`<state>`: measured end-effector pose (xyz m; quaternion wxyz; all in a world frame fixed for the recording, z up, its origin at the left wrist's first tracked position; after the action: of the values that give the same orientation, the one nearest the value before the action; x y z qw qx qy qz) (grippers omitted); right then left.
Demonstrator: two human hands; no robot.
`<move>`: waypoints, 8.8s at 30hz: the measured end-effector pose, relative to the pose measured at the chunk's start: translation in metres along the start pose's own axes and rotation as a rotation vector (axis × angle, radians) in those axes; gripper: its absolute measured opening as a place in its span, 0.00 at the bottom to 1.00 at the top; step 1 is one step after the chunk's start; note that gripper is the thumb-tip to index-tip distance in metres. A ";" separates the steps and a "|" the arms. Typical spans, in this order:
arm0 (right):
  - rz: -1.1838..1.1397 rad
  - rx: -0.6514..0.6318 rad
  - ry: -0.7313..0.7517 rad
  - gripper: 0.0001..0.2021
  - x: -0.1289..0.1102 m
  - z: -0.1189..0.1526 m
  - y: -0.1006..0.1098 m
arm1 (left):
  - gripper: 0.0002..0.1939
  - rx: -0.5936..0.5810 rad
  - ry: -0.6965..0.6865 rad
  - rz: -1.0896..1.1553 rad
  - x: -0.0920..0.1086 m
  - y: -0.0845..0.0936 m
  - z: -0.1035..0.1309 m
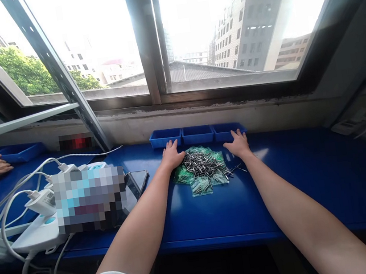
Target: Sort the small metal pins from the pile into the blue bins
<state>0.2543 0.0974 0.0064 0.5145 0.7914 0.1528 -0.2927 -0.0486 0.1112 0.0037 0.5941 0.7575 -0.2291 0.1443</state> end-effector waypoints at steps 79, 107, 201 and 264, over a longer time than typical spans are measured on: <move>-0.056 -0.399 0.486 0.39 -0.079 0.068 -0.049 | 0.30 -0.113 -0.204 -0.068 0.058 -0.015 0.035; -0.010 -0.221 0.379 0.20 -0.082 0.061 -0.038 | 0.15 0.052 -0.153 -0.098 0.064 -0.006 0.031; -0.131 -0.061 0.246 0.19 -0.076 0.059 -0.025 | 0.21 0.079 -0.114 -0.336 0.076 -0.009 0.047; -0.040 -0.307 0.338 0.44 -0.078 0.067 -0.026 | 0.28 0.058 -0.090 -0.135 0.065 0.013 0.040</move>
<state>0.1588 0.0523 0.0157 0.5899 0.7386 0.2952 -0.1394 -0.0016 0.0585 0.0364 0.5693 0.7938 -0.2000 0.0762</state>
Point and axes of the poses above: each hand's wrist, its own z-axis away from the middle knuckle, its own y-axis out of the back of the hand, x = y × z, the point moved 8 cm from there along -z, towards the middle knuckle, and after that the axes turned 1 degree about y, right-handed, at the moved point
